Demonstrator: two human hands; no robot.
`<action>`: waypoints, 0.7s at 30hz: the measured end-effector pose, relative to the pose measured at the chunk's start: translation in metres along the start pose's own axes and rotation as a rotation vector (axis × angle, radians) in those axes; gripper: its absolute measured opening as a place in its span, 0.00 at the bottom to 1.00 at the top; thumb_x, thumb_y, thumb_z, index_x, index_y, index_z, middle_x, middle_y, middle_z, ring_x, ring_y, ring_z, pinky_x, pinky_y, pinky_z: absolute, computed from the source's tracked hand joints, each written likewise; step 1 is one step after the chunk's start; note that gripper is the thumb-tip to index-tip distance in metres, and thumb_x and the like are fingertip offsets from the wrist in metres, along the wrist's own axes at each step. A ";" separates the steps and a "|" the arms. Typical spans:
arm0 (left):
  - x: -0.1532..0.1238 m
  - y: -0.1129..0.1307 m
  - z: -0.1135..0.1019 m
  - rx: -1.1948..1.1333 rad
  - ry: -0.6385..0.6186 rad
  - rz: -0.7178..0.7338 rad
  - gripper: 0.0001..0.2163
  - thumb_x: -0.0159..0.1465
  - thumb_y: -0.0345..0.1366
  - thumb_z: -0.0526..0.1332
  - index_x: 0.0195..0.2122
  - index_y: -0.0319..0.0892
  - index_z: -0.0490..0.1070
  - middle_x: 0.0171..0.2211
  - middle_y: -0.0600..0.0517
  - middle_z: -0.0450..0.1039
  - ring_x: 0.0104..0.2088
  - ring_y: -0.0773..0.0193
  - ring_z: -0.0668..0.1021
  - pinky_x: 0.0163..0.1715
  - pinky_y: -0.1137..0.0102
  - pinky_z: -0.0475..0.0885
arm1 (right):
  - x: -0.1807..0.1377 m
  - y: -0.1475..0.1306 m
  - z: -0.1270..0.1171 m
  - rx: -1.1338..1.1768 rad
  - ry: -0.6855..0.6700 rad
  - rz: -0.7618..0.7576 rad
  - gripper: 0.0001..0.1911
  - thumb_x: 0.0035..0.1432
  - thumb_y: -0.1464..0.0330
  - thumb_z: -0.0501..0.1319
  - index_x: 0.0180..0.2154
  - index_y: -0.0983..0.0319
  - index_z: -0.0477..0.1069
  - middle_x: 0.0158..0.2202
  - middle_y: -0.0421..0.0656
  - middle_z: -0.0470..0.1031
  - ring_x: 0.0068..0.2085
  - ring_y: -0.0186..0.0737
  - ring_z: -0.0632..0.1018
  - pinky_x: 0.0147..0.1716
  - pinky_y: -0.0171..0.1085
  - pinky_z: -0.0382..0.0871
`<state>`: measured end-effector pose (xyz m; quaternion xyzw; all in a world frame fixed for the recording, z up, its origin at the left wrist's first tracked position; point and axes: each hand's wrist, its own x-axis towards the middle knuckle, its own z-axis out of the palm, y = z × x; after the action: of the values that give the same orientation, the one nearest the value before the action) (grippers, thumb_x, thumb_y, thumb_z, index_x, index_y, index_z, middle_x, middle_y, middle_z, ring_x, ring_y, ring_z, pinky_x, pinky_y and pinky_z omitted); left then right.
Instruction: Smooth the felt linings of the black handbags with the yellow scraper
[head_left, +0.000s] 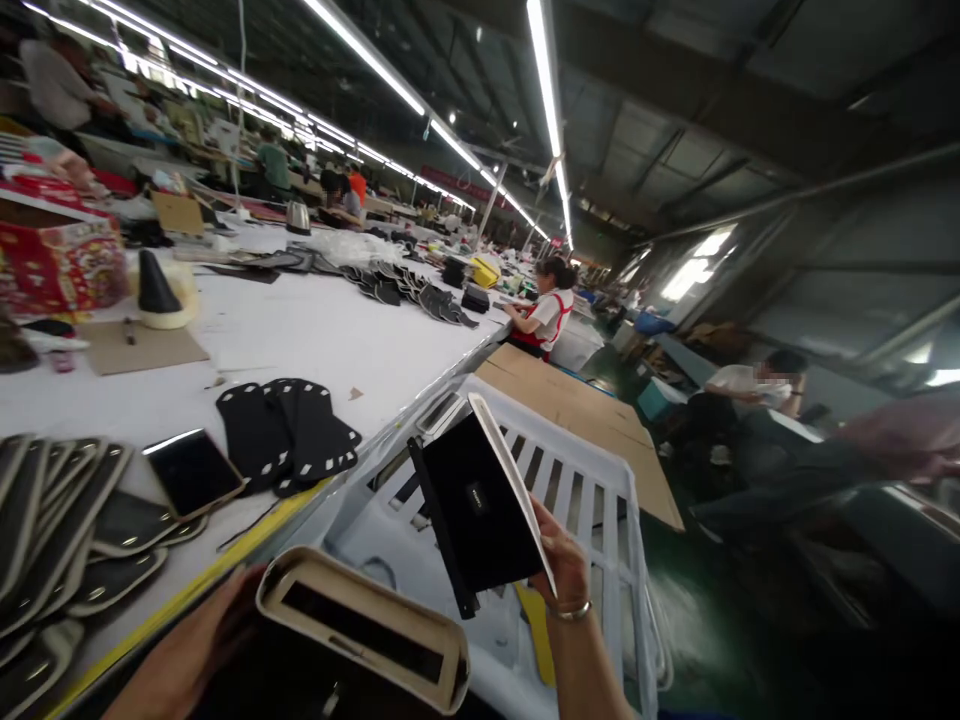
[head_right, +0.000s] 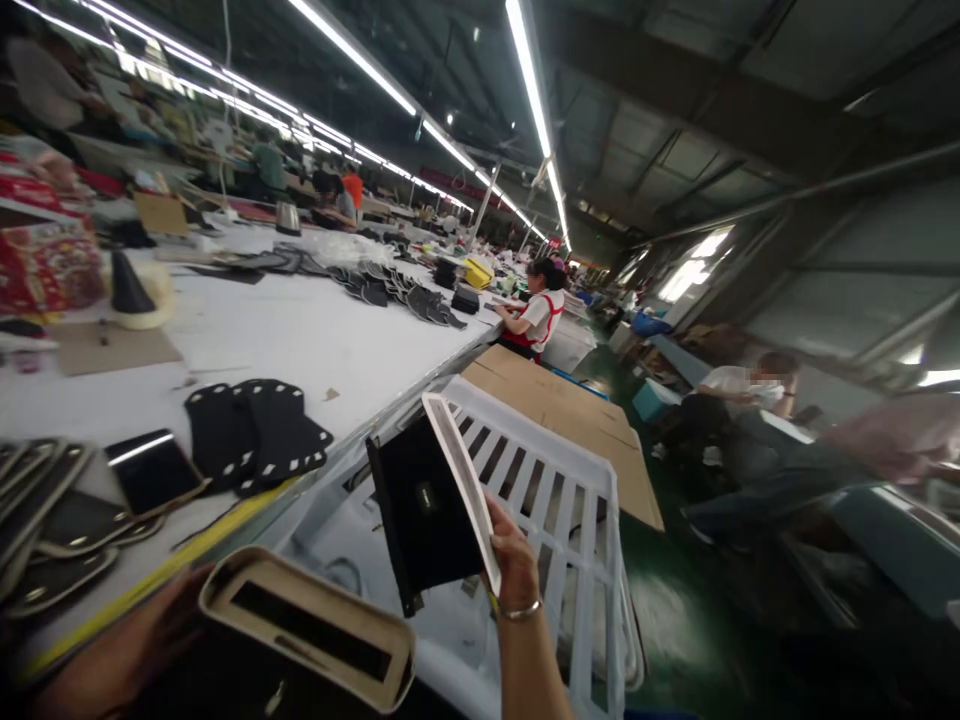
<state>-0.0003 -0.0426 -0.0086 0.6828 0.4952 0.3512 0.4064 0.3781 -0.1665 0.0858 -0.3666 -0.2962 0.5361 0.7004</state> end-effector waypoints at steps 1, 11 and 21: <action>0.001 0.002 -0.008 -0.034 0.013 -0.036 0.15 0.67 0.46 0.50 0.48 0.47 0.68 0.48 0.49 0.72 0.46 0.57 0.75 0.42 0.61 0.74 | -0.004 0.003 0.008 -0.017 -0.019 0.022 0.31 0.41 0.72 0.61 0.52 0.63 0.66 0.39 0.43 0.78 0.29 0.33 0.77 0.27 0.29 0.73; 0.082 0.146 -0.042 -0.086 -0.724 0.182 0.24 0.50 0.50 0.66 0.42 0.38 0.73 0.37 0.48 0.77 0.40 0.50 0.78 0.44 0.57 0.72 | 0.003 0.022 0.086 -0.251 -0.286 0.272 0.32 0.40 0.68 0.59 0.52 0.65 0.67 0.46 0.46 0.75 0.42 0.43 0.76 0.42 0.39 0.69; 0.084 0.169 -0.020 -0.005 -0.728 0.141 0.20 0.52 0.47 0.62 0.39 0.36 0.74 0.32 0.51 0.78 0.36 0.53 0.79 0.39 0.65 0.72 | -0.024 -0.009 0.107 -1.374 -0.221 0.033 0.48 0.46 0.51 0.64 0.63 0.64 0.49 0.63 0.52 0.53 0.62 0.55 0.58 0.60 0.52 0.47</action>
<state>0.0705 0.0125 0.1585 0.7946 0.2688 0.1137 0.5324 0.2902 -0.1704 0.1526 -0.6743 -0.6323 0.2719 0.2674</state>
